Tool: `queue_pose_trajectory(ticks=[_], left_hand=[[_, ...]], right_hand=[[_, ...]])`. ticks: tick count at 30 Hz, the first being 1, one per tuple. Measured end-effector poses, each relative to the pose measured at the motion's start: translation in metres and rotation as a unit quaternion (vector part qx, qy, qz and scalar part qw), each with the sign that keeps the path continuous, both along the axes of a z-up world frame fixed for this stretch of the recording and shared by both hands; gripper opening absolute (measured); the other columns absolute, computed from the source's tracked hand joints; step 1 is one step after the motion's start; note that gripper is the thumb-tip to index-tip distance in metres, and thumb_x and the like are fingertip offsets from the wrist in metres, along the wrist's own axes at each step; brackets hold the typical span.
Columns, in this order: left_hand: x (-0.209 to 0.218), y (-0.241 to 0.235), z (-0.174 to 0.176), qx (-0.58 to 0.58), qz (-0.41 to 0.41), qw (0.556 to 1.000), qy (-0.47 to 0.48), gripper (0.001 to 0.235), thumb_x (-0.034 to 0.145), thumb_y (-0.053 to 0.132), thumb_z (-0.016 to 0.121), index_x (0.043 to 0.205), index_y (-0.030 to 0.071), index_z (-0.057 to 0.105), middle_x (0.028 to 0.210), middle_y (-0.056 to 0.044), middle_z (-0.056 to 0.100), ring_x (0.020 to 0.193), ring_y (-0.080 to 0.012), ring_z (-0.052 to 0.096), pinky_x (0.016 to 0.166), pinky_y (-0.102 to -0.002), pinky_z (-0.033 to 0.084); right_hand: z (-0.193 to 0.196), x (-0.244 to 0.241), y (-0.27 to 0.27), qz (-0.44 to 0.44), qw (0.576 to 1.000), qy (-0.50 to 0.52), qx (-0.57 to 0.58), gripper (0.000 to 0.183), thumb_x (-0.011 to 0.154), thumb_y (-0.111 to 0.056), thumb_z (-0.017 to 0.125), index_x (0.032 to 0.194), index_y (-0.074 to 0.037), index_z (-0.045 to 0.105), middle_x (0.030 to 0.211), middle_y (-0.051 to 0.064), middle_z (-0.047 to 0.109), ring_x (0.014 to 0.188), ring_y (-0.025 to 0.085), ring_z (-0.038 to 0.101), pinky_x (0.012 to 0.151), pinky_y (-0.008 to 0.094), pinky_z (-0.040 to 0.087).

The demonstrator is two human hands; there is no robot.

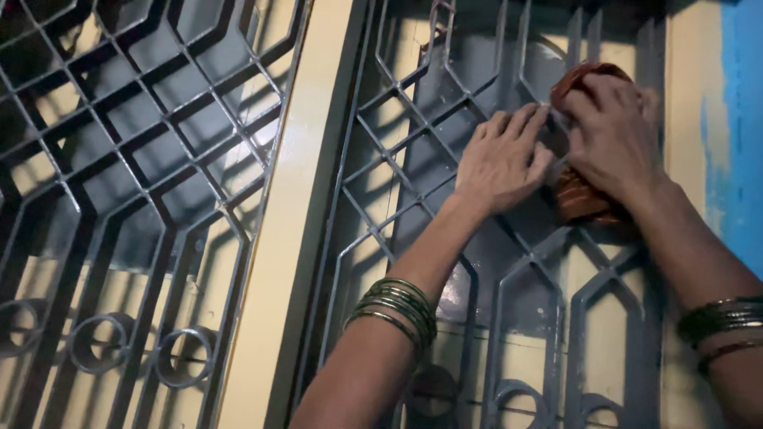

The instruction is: The person uses a brown cloth to wipe and clean a metal window grille. They scrub the surface of the bars and the surrounding wall area with repetitive hand motions.

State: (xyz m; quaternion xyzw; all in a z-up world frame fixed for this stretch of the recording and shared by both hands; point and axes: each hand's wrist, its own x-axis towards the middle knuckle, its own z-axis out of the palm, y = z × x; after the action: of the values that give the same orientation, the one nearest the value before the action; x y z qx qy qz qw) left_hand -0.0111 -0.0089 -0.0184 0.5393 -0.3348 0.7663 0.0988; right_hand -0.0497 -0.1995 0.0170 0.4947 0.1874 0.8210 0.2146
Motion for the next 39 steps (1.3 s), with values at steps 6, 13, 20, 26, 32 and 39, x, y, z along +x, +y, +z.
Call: queue_pose_trajectory(ticks=[6,13,20,26,32,39], left_hand=[[0.009,-0.002,-0.001,-0.001,0.003,0.999,-0.037,0.061,0.098,0.039,0.052,0.156,0.02,0.044,0.16,-0.007,0.047,0.136,-0.0294,0.052,0.118,-0.044,0.041],[0.015,-0.047,-0.006,-0.033,0.086,0.994,-0.054,0.067,0.096,0.052,0.049,0.158,0.032,0.034,0.165,0.001,0.04,0.154,-0.0291,0.039,0.125,-0.06,0.027],[0.014,-0.041,-0.011,-0.001,0.099,0.995,-0.005,0.065,0.1,0.052,0.044,0.161,0.033,0.032,0.166,0.006,0.041,0.156,-0.0212,0.037,0.128,-0.061,0.022],[0.004,-0.037,-0.014,0.007,0.029,0.999,-0.027,0.061,0.102,0.045,0.044,0.161,0.03,0.035,0.167,0.002,0.043,0.158,-0.0216,0.037,0.132,-0.052,0.025],[0.009,-0.038,-0.011,0.093,-0.054,0.994,-0.007,0.061,0.109,0.043,0.037,0.166,0.023,0.03,0.168,-0.002,0.04,0.158,-0.0215,0.036,0.135,-0.047,0.025],[0.003,-0.039,-0.012,0.108,0.062,0.992,0.034,0.059,0.104,0.049,0.037,0.159,0.027,0.033,0.164,0.002,0.04,0.153,-0.0219,0.037,0.127,-0.049,0.023]], right_hand=[[0.004,0.036,-0.027,0.093,0.99,0.095,-0.043,0.024,0.112,-0.024,0.06,0.117,-0.001,0.065,0.126,0.016,0.058,0.14,0.032,0.042,0.114,0.049,0.032],[-0.017,0.044,-0.022,0.027,0.998,0.019,0.061,0.027,0.089,-0.008,0.067,0.114,-0.002,0.071,0.126,0.009,0.064,0.13,0.037,0.046,0.115,0.047,0.04],[-0.042,0.039,0.006,0.101,0.983,0.023,0.152,0.027,0.102,-0.008,0.063,0.126,0.002,0.064,0.127,0.019,0.057,0.119,0.041,0.05,0.106,0.045,0.04],[-0.05,0.001,0.012,0.085,0.942,0.169,0.275,0.038,0.101,-0.03,0.064,0.122,0.002,0.066,0.113,0.028,0.065,0.103,0.049,0.063,0.088,0.055,0.05],[-0.013,0.027,0.002,0.153,0.93,0.18,0.281,0.047,0.108,-0.031,0.061,0.134,0.007,0.052,0.119,0.035,0.065,0.101,0.05,0.068,0.081,0.055,0.055],[-0.056,0.038,0.001,0.303,0.922,0.161,0.181,0.04,0.11,-0.019,0.056,0.144,0.0,0.047,0.126,0.027,0.069,0.112,0.048,0.066,0.088,0.055,0.051]])
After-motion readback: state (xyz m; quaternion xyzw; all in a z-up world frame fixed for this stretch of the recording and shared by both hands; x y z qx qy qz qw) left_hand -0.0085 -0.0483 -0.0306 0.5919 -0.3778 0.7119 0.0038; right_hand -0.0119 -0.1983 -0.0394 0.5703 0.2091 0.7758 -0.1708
